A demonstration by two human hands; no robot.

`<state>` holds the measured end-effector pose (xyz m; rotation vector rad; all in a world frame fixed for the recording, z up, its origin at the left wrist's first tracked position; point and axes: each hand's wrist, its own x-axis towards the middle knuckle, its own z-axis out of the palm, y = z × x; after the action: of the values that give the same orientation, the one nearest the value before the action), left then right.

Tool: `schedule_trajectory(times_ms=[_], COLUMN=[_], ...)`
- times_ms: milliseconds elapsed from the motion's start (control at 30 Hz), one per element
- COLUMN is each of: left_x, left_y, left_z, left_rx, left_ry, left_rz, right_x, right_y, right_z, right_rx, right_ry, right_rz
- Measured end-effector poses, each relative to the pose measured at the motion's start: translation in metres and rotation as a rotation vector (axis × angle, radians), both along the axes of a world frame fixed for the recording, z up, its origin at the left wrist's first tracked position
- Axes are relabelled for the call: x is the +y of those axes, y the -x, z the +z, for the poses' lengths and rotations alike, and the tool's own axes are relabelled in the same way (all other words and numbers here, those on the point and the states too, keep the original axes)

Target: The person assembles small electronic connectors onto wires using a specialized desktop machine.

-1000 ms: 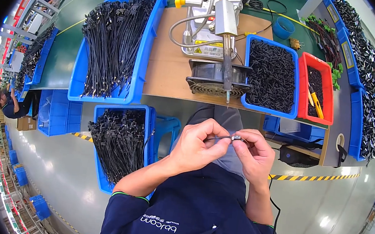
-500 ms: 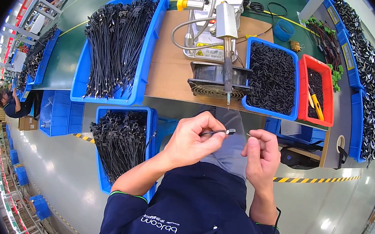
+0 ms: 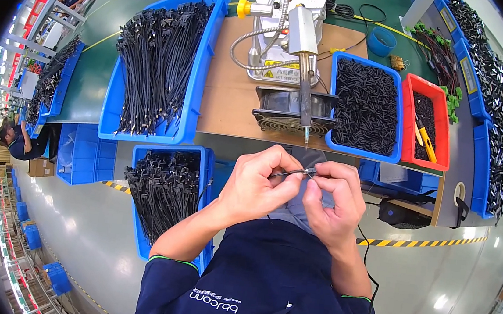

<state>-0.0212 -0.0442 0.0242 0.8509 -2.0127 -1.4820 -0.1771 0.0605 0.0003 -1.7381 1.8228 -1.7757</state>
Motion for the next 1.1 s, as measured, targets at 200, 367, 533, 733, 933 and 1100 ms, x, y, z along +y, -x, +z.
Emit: schedule_trajectory(times_ms=[200, 367, 533, 733, 933, 1100], left_x=[-0.005, -0.015, -0.023, -0.029, -0.030, -0.031], left_y=[0.005, 0.006, 0.009, 0.013, 0.011, 0.012], left_z=[0.005, 0.008, 0.018, 0.023, 0.026, 0.029], left_rx=[0.005, -0.014, -0.062, -0.049, -0.049, -0.069], left_ry=[0.048, 0.108, 0.118, 0.143, 0.139, 0.157], left_rz=[0.030, 0.004, -0.011, 0.038, 0.010, 0.013], right_x=[-0.007, -0.015, -0.024, -0.031, -0.032, -0.033], right_y=[0.000, 0.000, 0.004, 0.006, 0.005, 0.004], right_z=[0.000, 0.003, 0.007, 0.009, 0.011, 0.011], right_rx=[0.022, 0.010, 0.025, 0.015, 0.017, 0.010], right_ry=[0.004, 0.004, 0.032, 0.054, 0.060, 0.057], right_rz=[-0.038, -0.059, -0.064, -0.061, -0.055, -0.066])
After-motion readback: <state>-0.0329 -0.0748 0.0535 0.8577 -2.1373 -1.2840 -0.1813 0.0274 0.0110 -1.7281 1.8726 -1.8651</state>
